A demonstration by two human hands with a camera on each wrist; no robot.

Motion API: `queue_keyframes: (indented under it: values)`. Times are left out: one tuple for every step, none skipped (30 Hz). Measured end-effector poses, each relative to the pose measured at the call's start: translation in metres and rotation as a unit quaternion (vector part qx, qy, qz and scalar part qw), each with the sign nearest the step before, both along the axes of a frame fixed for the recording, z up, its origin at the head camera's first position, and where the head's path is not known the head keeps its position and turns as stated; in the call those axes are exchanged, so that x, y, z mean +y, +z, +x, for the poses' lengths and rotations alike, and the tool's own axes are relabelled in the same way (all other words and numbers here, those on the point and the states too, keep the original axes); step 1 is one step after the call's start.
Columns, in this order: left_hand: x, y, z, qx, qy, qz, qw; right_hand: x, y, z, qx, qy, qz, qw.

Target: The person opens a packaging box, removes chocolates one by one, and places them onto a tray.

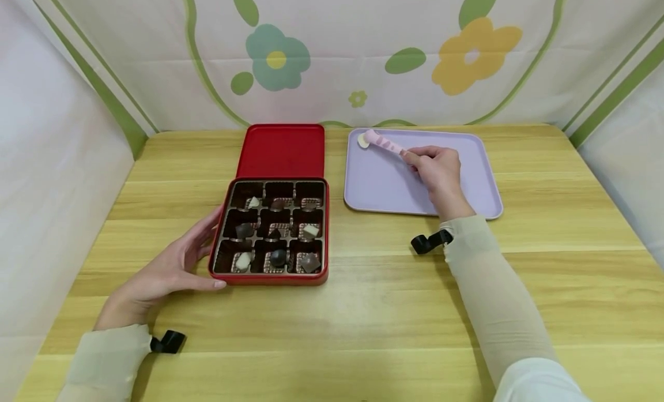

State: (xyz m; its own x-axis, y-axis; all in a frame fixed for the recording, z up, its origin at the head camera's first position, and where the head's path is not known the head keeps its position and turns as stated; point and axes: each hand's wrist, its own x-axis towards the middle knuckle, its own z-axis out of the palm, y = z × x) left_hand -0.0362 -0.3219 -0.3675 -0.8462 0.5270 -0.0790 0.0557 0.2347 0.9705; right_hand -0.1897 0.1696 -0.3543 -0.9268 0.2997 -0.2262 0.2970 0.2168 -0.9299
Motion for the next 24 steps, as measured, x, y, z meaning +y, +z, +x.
queue_keyframes:
  values:
    - [-0.0002,-0.0005,-0.0001,0.0,-0.002,-0.001,1.0,-0.0005,-0.0001,0.0001,0.001,0.001,0.004,1.0]
    - [-0.0002,-0.0009,-0.0001,0.0,-0.001,-0.002,1.0,-0.0009,-0.0003,0.0002,0.002,0.001,0.006,1.0]
    - [-0.0002,-0.0012,-0.0001,0.0,0.0,-0.002,1.0,-0.0015,-0.0003,0.0002,0.004,0.0,0.01,0.9999]
    - [0.0,-0.0013,-0.0001,0.001,0.001,0.0,1.0,-0.002,-0.0003,0.0002,0.005,-0.001,0.012,0.9999]
    - [0.0002,-0.0011,0.0,0.001,0.001,0.001,1.0,-0.0024,-0.0004,-0.0001,0.006,-0.002,0.015,0.9999]
    - [0.0005,-0.001,0.0001,0.001,0.002,0.002,1.0,-0.0028,-0.0003,-0.0004,0.006,-0.002,0.017,0.9998]
    - [0.0006,-0.0007,0.0002,0.001,0.002,0.003,1.0,-0.003,-0.0006,-0.0009,0.007,-0.002,0.02,0.9998]
    - [0.0008,-0.0005,0.0002,0.0,0.003,0.003,1.0,-0.0032,-0.0008,-0.0011,0.009,-0.003,0.022,0.9997]
    - [0.0008,-0.0004,0.0002,0.0,0.002,0.004,1.0,-0.0032,-0.001,-0.0013,0.01,-0.004,0.023,0.9997]
    - [0.0007,-0.0001,0.0003,-0.001,0.001,0.003,1.0,-0.0031,-0.0012,-0.0014,0.012,-0.004,0.025,0.9996]
    - [0.0005,-0.0001,0.0002,-0.003,0.0,0.001,1.0,-0.003,-0.0016,-0.0017,0.013,-0.004,0.028,0.9995]
    - [0.0003,-0.0002,0.0002,-0.003,-0.001,0.0,1.0,-0.0029,-0.0019,-0.0017,0.015,-0.005,0.028,0.9995]
    - [0.0002,-0.0001,0.0001,-0.004,-0.001,-0.001,1.0,-0.0028,-0.0023,-0.0018,0.017,-0.005,0.03,0.9994]
    - [0.0004,-0.0002,0.0001,-0.004,-0.001,0.0,1.0,-0.0027,-0.0025,-0.0018,0.019,-0.006,0.031,0.9993]
    - [0.0005,0.0,0.0002,-0.003,-0.001,0.0,1.0,-0.0026,-0.0026,-0.0018,0.02,-0.006,0.032,0.9993]
    - [0.0007,0.0001,0.0001,-0.003,0.0,0.002,1.0,-0.0025,-0.0027,-0.0019,0.022,-0.007,0.032,0.9992]
    - [0.001,0.0002,0.0002,-0.002,0.002,0.003,1.0,-0.0024,-0.0028,-0.002,0.023,-0.007,0.034,0.9991]
    - [0.0011,0.0004,0.0002,-0.002,0.003,0.005,1.0,-0.0023,-0.0028,-0.002,0.024,-0.008,0.035,0.9991]
    - [0.0013,0.0006,0.0004,-0.002,0.005,0.005,1.0,-0.002,-0.003,-0.002,0.026,-0.008,0.037,0.999]
    - [0.0012,0.0007,0.0006,-0.003,0.007,0.005,1.0,-0.0019,-0.003,-0.0018,0.027,-0.008,0.038,0.9989]
    - [0.0011,0.0009,0.0007,-0.005,0.007,0.004,1.0,-0.0018,-0.0031,-0.0017,0.028,-0.008,0.039,0.9988]
    - [0.0011,0.0009,0.0009,-0.006,0.008,0.003,0.9999,-0.0016,-0.0032,-0.0018,0.029,-0.008,0.041,0.9987]
    - [0.0011,0.0009,0.001,-0.007,0.009,0.003,0.9999,-0.0013,-0.0033,-0.0016,0.03,-0.008,0.043,0.9986]
    - [0.001,0.0009,0.0011,-0.007,0.009,0.001,0.9999,-0.0011,-0.0034,-0.0017,0.03,-0.008,0.044,0.9986]
